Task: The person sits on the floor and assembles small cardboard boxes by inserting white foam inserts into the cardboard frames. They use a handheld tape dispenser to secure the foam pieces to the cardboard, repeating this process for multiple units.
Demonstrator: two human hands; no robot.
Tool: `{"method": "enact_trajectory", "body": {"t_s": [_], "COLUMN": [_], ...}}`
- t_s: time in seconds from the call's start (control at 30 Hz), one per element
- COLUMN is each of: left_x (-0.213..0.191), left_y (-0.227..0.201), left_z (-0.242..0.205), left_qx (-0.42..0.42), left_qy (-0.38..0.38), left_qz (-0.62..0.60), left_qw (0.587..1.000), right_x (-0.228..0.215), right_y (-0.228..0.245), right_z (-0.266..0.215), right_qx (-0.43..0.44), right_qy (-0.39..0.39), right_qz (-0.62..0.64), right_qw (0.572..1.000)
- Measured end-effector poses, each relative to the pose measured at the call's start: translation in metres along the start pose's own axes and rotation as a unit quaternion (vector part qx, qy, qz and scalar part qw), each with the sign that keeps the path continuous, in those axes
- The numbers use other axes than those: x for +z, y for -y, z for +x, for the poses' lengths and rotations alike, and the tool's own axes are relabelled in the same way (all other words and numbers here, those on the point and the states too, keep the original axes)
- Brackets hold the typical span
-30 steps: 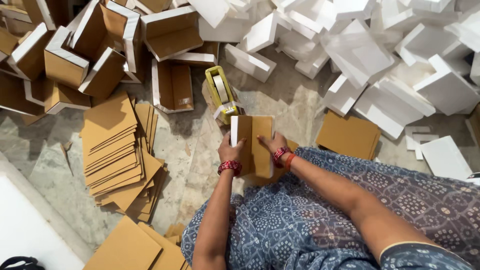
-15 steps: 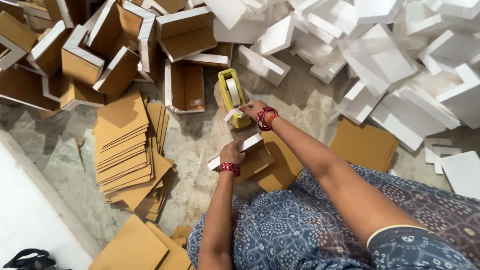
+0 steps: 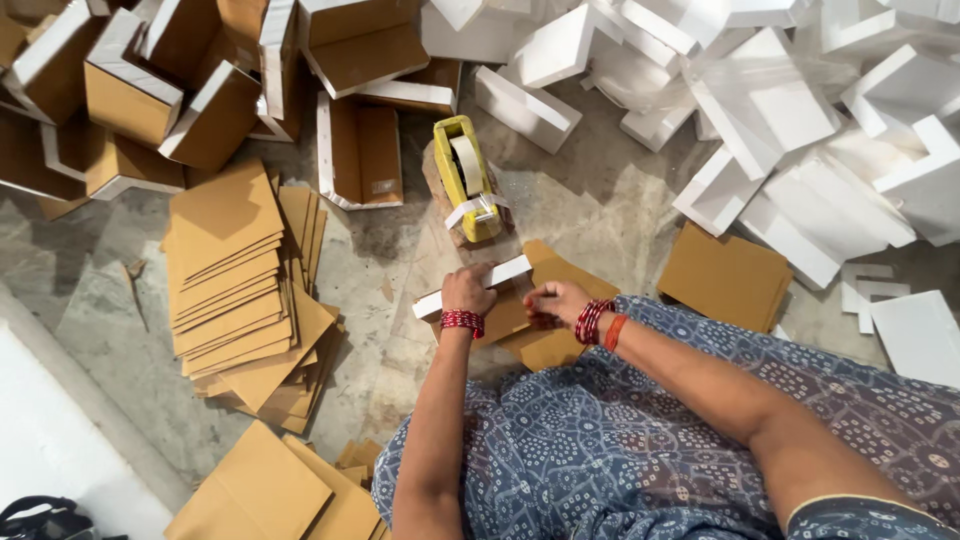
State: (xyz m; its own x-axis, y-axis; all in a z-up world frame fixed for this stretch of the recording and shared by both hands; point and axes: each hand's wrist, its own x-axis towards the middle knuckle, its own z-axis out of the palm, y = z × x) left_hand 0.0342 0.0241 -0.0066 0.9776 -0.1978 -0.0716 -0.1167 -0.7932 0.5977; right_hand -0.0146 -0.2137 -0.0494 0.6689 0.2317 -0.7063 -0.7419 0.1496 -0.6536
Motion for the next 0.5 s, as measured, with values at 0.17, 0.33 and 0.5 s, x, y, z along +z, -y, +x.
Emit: {"method": "enact_trajectory", "body": {"t_s": [0.17,0.33,0.5], "left_x": [0.006,0.017,0.016], "left_y": [-0.003,0.003,0.002], "left_z": [-0.001,0.003,0.003], "left_qx": [0.024,0.018,0.063], "left_qy": [-0.009,0.008,-0.007], "left_qz": [-0.01,-0.005,0.005], "left_qw": [1.0,1.0,0.998], "right_x": [-0.013,0.015,0.02], "right_y": [-0.029,-0.014,-0.003], "right_z": [0.041,0.046,0.045], "right_qx": [-0.041,-0.131,-0.169], "right_qy": [-0.017,-0.113,-0.208], "right_qz": [0.0,-0.07,-0.292], "right_qw": [0.999,0.982,0.918]}}
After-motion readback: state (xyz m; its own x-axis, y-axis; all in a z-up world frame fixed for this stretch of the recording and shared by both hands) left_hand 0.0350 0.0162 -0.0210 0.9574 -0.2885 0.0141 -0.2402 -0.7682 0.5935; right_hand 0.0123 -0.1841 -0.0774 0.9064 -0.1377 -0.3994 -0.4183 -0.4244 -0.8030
